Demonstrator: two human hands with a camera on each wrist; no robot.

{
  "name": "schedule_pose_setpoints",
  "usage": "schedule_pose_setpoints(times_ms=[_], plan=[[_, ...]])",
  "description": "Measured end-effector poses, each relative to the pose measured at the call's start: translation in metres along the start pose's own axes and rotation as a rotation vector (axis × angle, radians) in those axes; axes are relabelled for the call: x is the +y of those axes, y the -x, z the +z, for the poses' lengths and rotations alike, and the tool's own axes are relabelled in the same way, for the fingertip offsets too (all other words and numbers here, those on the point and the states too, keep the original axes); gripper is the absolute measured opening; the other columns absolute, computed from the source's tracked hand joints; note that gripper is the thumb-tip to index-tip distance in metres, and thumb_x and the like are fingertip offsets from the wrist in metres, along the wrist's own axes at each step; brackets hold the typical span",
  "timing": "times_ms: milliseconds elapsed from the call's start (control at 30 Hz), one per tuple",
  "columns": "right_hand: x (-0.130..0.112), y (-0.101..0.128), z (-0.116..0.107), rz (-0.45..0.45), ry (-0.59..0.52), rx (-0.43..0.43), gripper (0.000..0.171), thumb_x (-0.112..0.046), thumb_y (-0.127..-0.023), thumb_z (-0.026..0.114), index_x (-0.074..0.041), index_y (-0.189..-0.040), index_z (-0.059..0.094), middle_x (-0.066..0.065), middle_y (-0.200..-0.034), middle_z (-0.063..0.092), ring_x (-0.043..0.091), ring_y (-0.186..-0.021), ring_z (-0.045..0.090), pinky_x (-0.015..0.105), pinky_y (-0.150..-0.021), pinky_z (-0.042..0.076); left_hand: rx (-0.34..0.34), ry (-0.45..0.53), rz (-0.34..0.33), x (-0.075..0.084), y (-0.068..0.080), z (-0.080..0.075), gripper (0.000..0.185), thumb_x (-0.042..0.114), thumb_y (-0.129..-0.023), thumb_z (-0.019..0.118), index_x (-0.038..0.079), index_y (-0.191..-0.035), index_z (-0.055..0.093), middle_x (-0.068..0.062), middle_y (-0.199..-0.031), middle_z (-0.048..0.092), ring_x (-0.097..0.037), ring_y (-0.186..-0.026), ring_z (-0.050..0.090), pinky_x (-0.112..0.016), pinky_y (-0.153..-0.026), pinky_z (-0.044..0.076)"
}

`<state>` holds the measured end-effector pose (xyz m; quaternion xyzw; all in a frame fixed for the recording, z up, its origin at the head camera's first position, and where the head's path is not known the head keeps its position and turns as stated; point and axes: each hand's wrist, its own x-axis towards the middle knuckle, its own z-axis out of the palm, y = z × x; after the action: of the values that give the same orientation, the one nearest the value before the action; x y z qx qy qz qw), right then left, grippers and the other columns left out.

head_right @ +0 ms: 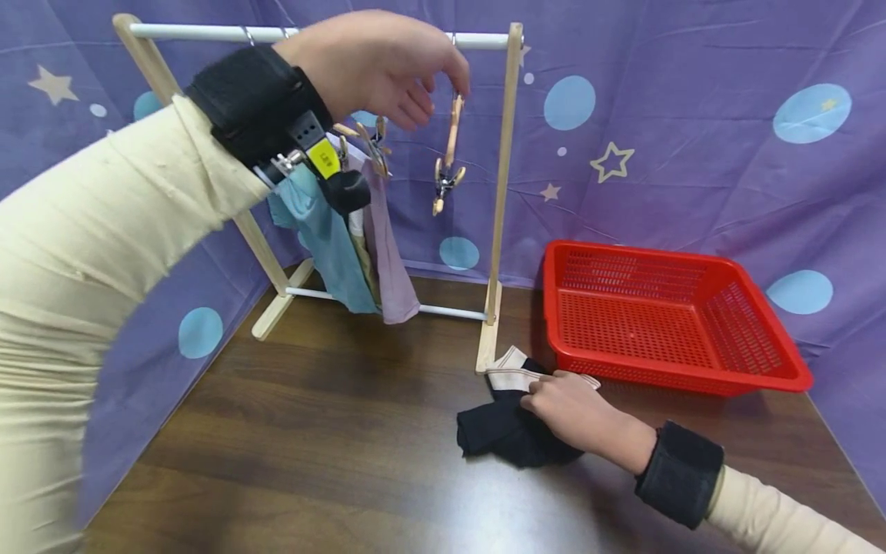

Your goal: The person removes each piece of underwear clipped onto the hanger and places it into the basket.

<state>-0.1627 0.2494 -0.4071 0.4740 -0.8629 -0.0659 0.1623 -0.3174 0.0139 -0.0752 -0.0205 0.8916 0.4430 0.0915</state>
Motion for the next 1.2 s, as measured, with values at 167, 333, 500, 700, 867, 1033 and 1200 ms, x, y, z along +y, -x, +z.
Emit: schedule_pose_setpoints(times_ms=[167, 333, 500, 700, 867, 1033, 1200], plan=[[0.001, -0.002, -0.002, -0.004, -0.001, -0.019, 0.024, 0.003, -0.073, 0.081, -0.017, -0.071, 0.067, -0.004, -0.061, 0.052, 0.015, -0.058, 0.055, 0.026, -0.051, 0.042, -0.072, -0.025, 0.081, -0.001, -0.026, -0.015, 0.061, 0.041, -0.089, 0.080, 0.028, -0.140, 0.049, 0.005, -0.143, 0.046, -0.024, -0.129, 0.047, -0.038, -0.108, 0.052], [0.001, -0.002, -0.005, -0.005, -0.008, -0.049, 0.025, 0.003, -0.073, 0.082, -0.017, -0.071, 0.068, -0.003, -0.060, 0.053, 0.014, -0.056, 0.054, 0.024, -0.047, 0.037, -0.091, -0.107, 0.141, -0.004, -0.003, -0.027, 0.059, 0.045, -0.095, 0.070, 0.029, -0.146, 0.045, 0.005, -0.155, 0.043, -0.023, -0.139, 0.044, -0.040, -0.123, 0.038], [0.000, -0.003, -0.010, -0.020, 0.000, -0.064, 0.026, 0.004, -0.072, 0.082, -0.018, -0.070, 0.067, -0.004, -0.060, 0.053, 0.014, -0.055, 0.054, 0.025, -0.045, 0.038, -0.089, -0.164, 0.177, -0.012, -0.020, -0.052, 0.053, 0.054, -0.091, 0.072, 0.032, -0.136, 0.053, 0.005, -0.146, 0.054, -0.021, -0.132, 0.053, -0.043, -0.121, 0.040], [0.003, -0.006, -0.028, -0.018, 0.015, -0.096, 0.027, 0.004, -0.071, 0.084, -0.018, -0.072, 0.068, -0.005, -0.062, 0.054, 0.012, -0.054, 0.053, 0.025, -0.042, 0.034, -0.007, -0.004, 0.116, -0.027, -0.045, -0.092, 0.042, 0.044, -0.088, 0.080, 0.029, -0.123, 0.062, 0.004, -0.128, 0.065, -0.018, -0.115, 0.063, -0.040, -0.109, 0.043], [0.008, -0.009, -0.048, -0.011, 0.043, -0.079, 0.029, 0.006, -0.070, 0.084, -0.017, -0.073, 0.068, -0.004, -0.062, 0.054, 0.012, -0.051, 0.049, 0.026, -0.038, 0.033, 0.092, 0.132, 0.113, -0.046, -0.022, -0.120, 0.023, 0.034, -0.096, 0.073, 0.026, -0.116, 0.066, 0.007, -0.102, 0.072, -0.010, -0.085, 0.069, -0.025, -0.083, 0.050], [0.012, -0.010, -0.066, -0.012, -0.004, -0.066, 0.032, 0.010, -0.068, 0.084, -0.016, -0.076, 0.067, -0.005, -0.062, 0.053, 0.010, -0.050, 0.044, 0.026, -0.041, 0.035, 0.138, 0.319, 0.055, -0.064, 0.018, -0.132, 0.009, 0.027, -0.100, 0.066, 0.021, -0.107, 0.064, 0.008, -0.082, 0.066, -0.006, -0.071, 0.060, -0.016, -0.057, 0.048], [0.020, -0.012, -0.085, 0.004, -0.068, -0.084, 0.038, 0.012, -0.063, 0.086, -0.015, -0.081, 0.066, -0.007, -0.065, 0.053, 0.008, -0.051, 0.044, 0.026, -0.043, 0.040, 0.220, 0.519, 0.008, -0.082, 0.032, -0.140, 0.007, 0.020, -0.100, 0.067, 0.020, -0.103, 0.062, 0.004, -0.090, 0.056, -0.009, -0.081, 0.051, -0.018, -0.054, 0.045]])
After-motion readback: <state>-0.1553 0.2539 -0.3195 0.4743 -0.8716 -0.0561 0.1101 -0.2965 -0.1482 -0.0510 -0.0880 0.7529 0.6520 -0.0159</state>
